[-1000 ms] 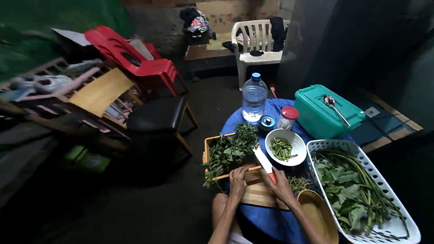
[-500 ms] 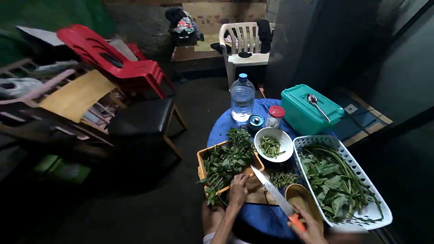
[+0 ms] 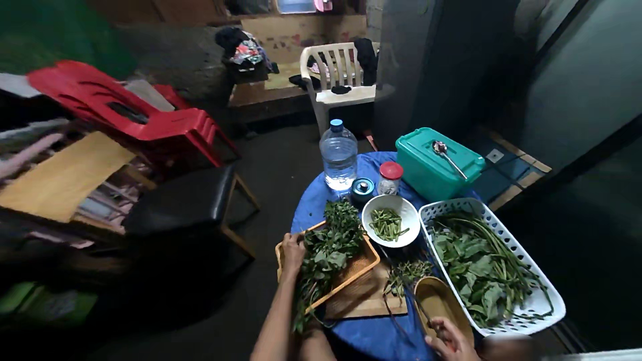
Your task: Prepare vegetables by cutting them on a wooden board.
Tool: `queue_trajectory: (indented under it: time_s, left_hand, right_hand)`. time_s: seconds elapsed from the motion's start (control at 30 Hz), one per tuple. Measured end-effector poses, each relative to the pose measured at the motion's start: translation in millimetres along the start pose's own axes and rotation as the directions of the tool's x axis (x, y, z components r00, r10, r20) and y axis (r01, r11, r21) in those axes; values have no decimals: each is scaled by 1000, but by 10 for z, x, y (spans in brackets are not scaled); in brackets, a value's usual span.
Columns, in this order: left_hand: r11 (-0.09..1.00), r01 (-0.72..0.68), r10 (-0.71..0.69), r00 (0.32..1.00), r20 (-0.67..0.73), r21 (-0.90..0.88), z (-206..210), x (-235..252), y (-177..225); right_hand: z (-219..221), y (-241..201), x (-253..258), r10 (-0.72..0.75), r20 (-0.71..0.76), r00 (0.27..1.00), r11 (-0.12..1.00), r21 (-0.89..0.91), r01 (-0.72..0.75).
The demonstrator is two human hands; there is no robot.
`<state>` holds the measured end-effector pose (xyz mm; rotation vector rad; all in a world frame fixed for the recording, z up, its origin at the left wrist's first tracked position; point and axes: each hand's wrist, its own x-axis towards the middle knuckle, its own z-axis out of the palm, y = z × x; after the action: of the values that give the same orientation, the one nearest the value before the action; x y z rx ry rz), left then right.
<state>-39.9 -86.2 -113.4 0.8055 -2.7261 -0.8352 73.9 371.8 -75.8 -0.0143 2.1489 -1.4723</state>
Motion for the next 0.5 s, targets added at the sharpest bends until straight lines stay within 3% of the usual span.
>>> queue_trajectory:
  time_s: [0.1, 0.23, 0.37, 0.5]
  left_hand:
    - [977, -89, 72, 993, 95, 192, 41, 160, 3]
    - [939, -172, 123, 977, 175, 299, 13, 293, 15]
    - [914, -328, 287, 939, 192, 239, -227, 320, 80]
    - [939, -313, 301, 948, 100, 146, -681, 122, 352]
  right_hand:
    - [96, -38, 41, 15, -30, 999, 1000, 14, -15]
    - [185, -17, 43, -23, -57, 998, 997, 78, 28]
    - [176, -4, 18, -5, -82, 997, 994, 108, 14]
    - [116, -19, -33, 10, -84, 996, 971, 240, 11]
